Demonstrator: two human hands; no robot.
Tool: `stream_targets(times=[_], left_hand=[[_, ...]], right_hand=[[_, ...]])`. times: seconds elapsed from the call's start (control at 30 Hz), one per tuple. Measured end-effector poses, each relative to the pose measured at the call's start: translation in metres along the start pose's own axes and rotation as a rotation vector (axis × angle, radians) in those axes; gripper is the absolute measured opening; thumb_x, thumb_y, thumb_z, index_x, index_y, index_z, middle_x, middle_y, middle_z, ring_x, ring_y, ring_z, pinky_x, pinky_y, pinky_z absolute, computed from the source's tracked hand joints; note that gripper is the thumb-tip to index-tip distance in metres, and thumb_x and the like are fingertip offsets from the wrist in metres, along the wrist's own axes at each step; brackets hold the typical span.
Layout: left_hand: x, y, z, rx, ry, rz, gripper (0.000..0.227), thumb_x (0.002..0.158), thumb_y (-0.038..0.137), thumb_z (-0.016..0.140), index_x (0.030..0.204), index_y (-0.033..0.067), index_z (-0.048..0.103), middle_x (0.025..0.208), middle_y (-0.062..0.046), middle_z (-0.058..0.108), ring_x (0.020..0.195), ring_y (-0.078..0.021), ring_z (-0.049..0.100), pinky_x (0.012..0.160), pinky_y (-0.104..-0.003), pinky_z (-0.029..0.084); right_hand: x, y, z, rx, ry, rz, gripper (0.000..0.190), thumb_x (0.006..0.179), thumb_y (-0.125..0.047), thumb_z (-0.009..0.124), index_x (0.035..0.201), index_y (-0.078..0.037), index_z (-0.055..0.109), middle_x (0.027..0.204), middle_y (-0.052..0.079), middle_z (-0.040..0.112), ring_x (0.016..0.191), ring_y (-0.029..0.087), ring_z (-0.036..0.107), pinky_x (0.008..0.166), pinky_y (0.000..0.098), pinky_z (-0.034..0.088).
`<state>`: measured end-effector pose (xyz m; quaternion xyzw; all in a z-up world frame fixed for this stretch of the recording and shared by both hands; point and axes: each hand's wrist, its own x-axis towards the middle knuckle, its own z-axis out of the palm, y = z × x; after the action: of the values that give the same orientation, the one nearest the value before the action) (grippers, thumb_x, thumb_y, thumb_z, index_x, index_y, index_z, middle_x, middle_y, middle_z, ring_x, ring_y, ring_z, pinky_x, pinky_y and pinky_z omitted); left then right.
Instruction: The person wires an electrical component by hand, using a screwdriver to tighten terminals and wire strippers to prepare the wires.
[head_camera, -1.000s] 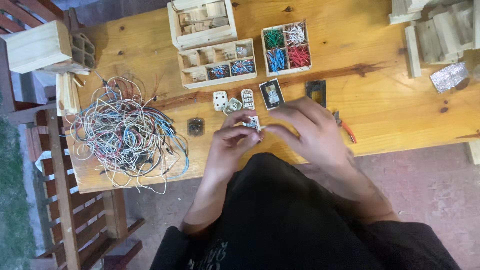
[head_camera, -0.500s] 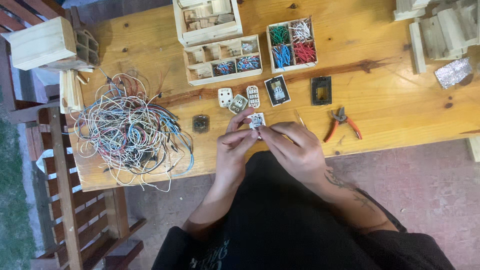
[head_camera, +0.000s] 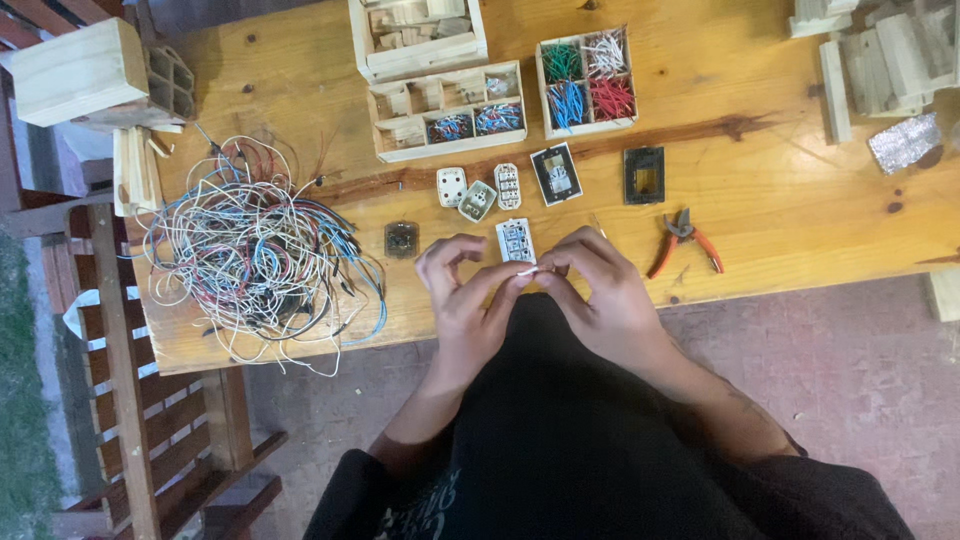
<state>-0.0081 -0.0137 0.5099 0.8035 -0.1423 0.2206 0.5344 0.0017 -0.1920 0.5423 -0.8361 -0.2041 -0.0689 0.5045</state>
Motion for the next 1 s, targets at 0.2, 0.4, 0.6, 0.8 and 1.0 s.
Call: stream_targets(times=[0.2, 0.4, 0.6, 0.8, 1.0], left_hand=[[-0.023, -0.051, 0.012, 0.251, 0.12, 0.365, 0.013, 0.083, 0.025, 0.088, 0.094, 0.0285, 0.082, 0.113, -0.003, 0.05, 0.101, -0.0242, 0.055, 0.087, -0.043, 0.049], [0.012, -0.01, -0.017, -0.364, -0.139, -0.201, 0.021, 0.105, 0.009, 0.05, 0.123, 0.0083, 0.06, 0.132, -0.018, 0.052, 0.107, -0.0265, 0.061, 0.073, -0.034, 0.063], [0.017, 0.006, -0.029, -0.317, -0.438, -0.264, 0.013, 0.096, 0.02, 0.069, 0.093, 0.0086, 0.074, 0.137, -0.019, 0.058, 0.122, -0.0408, 0.055, 0.09, -0.049, 0.058], [0.01, 0.007, -0.027, -0.087, -0.294, -0.107, 0.006, 0.092, 0.016, 0.075, 0.089, 0.0109, 0.076, 0.134, -0.009, 0.055, 0.13, -0.0354, 0.044, 0.094, -0.044, 0.055], [-0.001, -0.04, -0.018, 0.366, 0.014, 0.587, 0.018, 0.079, 0.016, 0.093, 0.092, 0.0195, 0.082, 0.118, -0.001, 0.058, 0.106, -0.0226, 0.05, 0.081, -0.035, 0.062]], right_hand=[[-0.005, 0.004, 0.005, 0.266, -0.02, 0.127, 0.005, 0.093, 0.001, 0.068, 0.089, -0.002, 0.067, 0.08, 0.007, 0.058, 0.075, 0.018, 0.058, 0.068, 0.0304, 0.05], [-0.005, 0.003, -0.002, -0.112, 0.077, -0.052, 0.009, 0.089, 0.002, 0.074, 0.095, -0.004, 0.07, 0.086, 0.011, 0.059, 0.078, 0.029, 0.062, 0.068, 0.0391, 0.051], [-0.001, 0.005, -0.011, -0.599, 0.1, -0.523, 0.014, 0.102, -0.007, 0.06, 0.103, -0.008, 0.074, 0.095, 0.006, 0.057, 0.082, 0.023, 0.058, 0.075, 0.0386, 0.044], [0.007, 0.009, -0.008, -0.562, 0.085, -0.556, 0.015, 0.101, -0.004, 0.059, 0.096, -0.009, 0.073, 0.089, 0.003, 0.056, 0.076, 0.021, 0.058, 0.07, 0.0363, 0.045], [0.001, 0.004, 0.007, -0.017, 0.017, -0.159, 0.007, 0.09, 0.002, 0.072, 0.091, -0.005, 0.073, 0.077, 0.004, 0.058, 0.069, 0.022, 0.061, 0.063, 0.0326, 0.048]])
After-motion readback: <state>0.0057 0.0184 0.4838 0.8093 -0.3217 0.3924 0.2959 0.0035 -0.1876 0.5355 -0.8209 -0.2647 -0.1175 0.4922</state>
